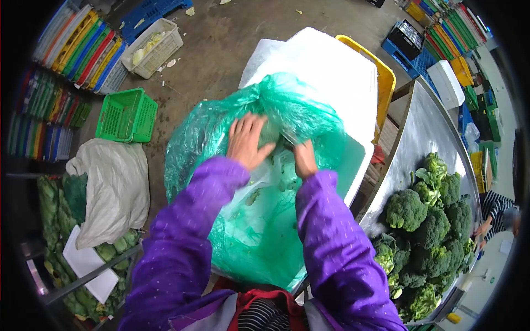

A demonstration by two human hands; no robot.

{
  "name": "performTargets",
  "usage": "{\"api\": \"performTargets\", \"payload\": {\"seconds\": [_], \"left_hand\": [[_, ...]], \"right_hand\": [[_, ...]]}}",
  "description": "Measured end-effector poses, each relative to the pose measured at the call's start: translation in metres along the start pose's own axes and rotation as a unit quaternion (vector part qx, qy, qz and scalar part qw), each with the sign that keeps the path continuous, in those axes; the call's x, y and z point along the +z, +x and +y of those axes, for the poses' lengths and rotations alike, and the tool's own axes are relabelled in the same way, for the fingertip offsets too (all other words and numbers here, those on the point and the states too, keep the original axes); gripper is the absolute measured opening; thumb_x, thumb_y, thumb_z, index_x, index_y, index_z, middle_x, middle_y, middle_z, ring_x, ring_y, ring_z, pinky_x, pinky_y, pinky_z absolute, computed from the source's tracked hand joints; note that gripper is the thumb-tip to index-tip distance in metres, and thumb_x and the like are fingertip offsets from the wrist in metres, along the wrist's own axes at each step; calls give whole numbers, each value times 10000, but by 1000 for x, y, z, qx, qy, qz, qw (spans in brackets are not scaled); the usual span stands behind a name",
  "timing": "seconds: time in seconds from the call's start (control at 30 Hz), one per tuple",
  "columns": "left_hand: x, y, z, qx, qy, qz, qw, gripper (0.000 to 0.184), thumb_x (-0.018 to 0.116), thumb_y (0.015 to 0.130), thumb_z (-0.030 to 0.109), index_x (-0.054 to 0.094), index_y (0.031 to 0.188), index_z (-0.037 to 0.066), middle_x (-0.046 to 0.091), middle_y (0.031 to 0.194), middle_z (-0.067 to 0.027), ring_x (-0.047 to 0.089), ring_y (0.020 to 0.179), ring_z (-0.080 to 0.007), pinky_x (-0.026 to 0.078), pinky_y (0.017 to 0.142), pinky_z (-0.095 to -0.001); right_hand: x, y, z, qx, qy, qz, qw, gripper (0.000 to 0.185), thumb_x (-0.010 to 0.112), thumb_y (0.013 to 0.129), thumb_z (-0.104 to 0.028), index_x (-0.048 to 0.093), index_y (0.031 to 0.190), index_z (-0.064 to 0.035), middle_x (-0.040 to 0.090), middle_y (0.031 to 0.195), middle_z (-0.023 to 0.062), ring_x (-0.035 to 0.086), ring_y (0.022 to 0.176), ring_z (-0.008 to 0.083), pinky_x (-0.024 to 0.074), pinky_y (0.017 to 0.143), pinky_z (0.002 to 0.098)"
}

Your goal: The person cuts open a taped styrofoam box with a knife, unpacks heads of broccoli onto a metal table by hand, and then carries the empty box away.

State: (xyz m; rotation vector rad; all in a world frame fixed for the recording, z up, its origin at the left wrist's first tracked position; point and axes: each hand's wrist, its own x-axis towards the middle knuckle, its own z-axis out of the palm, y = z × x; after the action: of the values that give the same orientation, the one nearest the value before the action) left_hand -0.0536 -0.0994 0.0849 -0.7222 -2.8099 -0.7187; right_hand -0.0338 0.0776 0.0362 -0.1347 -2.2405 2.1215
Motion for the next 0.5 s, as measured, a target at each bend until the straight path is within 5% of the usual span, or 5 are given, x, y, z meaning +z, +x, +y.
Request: {"api": "performTargets", "payload": {"seconds": [0.1, 0.17, 0.27, 0.37, 0.5], "left_hand": [[-18, -50, 8, 32, -59, 3, 998, 720, 767, 635, 278, 436, 1245, 85, 459, 1221, -144, 386, 1204, -348, 296, 1004, -480], [-14, -59, 12, 49, -76, 11, 996, 820, 818, 554, 204, 427, 1270, 124, 468, 1182, -118, 397, 1191, -341, 314, 984, -473], [-6, -46, 20, 17, -47, 20, 999, 850, 819, 551, 219, 417, 1298, 167, 471, 1178, -99, 404, 1185, -343, 322, 976, -466], [-7, -34, 14, -19, -18, -8, 1000, 857, 814, 558, 209, 418, 1319, 205, 486, 1181, -73, 441, 1132, -301, 348, 931, -435], [-21, -21, 6, -31, -48, 6, 998, 846, 803, 561, 182, 425, 1318, 201, 576, 1096, -80, 516, 1015, -293, 374, 891, -418]], "right_hand": [[-33, -44, -7, 168, 222, -24, 960, 377, 540, 870, -265, 550, 1143, -7, 590, 1112, 114, 559, 967, 202, 452, 819, 345], [-42, -29, 7, 78, -31, -15, 996, 338, 540, 853, -217, 568, 1121, -14, 624, 1038, 129, 596, 907, 243, 467, 795, 370], [-55, 13, 60, -75, -300, -34, 950, 342, 537, 837, -247, 593, 1116, -57, 613, 1109, 132, 579, 987, 289, 439, 874, 386], [-47, 28, 78, -104, -437, -25, 893, 434, 519, 834, -371, 586, 1159, -91, 560, 1216, 120, 496, 1135, 294, 365, 960, 429], [-30, -31, 34, -26, -530, -21, 848, 532, 686, 725, -263, 541, 1217, -124, 522, 1241, 145, 488, 1052, 391, 367, 916, 520]]}}
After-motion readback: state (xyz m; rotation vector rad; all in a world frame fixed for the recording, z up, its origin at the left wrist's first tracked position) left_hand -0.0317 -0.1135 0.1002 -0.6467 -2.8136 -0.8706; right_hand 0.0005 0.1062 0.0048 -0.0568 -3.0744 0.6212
